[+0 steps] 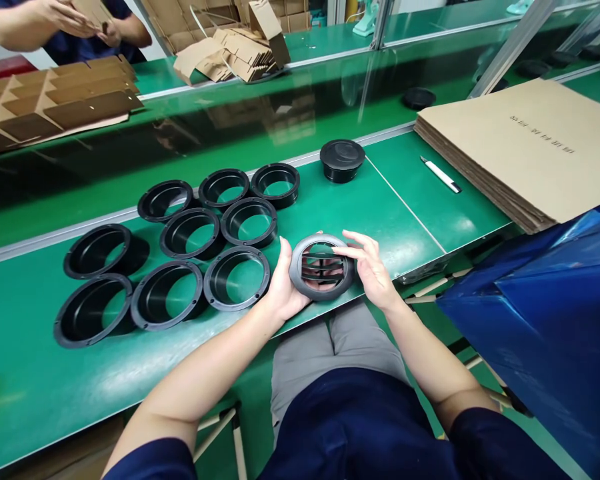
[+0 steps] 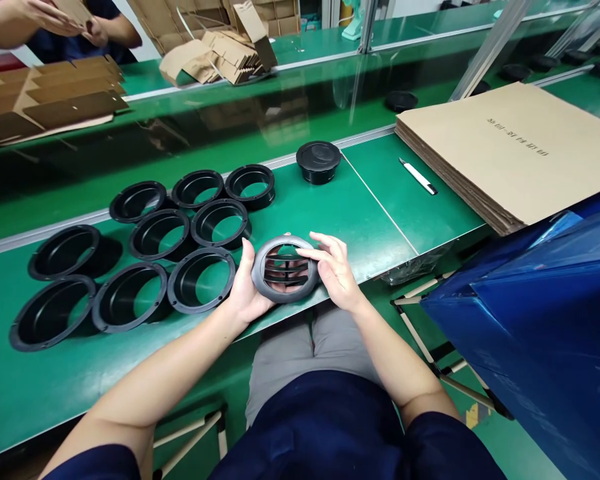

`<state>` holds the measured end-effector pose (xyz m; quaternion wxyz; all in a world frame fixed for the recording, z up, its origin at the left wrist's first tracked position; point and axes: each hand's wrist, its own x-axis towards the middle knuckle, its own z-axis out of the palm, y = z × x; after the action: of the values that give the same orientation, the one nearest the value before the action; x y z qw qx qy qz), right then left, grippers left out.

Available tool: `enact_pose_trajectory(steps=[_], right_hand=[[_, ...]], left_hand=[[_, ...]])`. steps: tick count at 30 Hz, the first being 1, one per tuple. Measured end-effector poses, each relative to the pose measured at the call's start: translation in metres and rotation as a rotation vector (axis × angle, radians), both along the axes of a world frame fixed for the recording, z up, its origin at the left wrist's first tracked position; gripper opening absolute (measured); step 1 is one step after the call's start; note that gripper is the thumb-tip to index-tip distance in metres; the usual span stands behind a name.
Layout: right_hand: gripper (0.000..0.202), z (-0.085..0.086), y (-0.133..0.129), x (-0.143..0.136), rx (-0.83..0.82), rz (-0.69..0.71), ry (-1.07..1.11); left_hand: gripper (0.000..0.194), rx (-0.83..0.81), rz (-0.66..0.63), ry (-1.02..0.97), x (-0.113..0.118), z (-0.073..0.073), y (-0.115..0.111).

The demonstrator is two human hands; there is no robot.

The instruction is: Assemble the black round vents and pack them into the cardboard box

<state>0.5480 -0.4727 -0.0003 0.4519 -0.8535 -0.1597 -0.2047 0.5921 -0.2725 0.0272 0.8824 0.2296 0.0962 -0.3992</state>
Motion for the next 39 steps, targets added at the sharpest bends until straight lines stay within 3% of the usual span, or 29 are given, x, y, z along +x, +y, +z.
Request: enact_pose_trajectory(steps=[9,23,30,39], right_hand=[[0.059,-0.001,-0.002,0.000,-0.019,-0.008,-0.015],[0.063,-0.002,-0.001,0.000,-0.116,0.023,-0.051],[0.045,-0.008,-0.002,0.000,-0.357,0.125,-0.232],[0.055,-0.008,-0.003,0.007,-0.214,0.045,-0.094]], left_hand=[[0.081,0.025,0.017,0.052,0.001,0.002,-0.003],[0.082,0.018,0.014,0.073,0.003,-0.006,-0.003],[0.075,0.011,0.109,0.024,0.002,-0.012,-0.004],[0.079,0.012,0.043,0.021,0.002,-0.013,-0.002]])
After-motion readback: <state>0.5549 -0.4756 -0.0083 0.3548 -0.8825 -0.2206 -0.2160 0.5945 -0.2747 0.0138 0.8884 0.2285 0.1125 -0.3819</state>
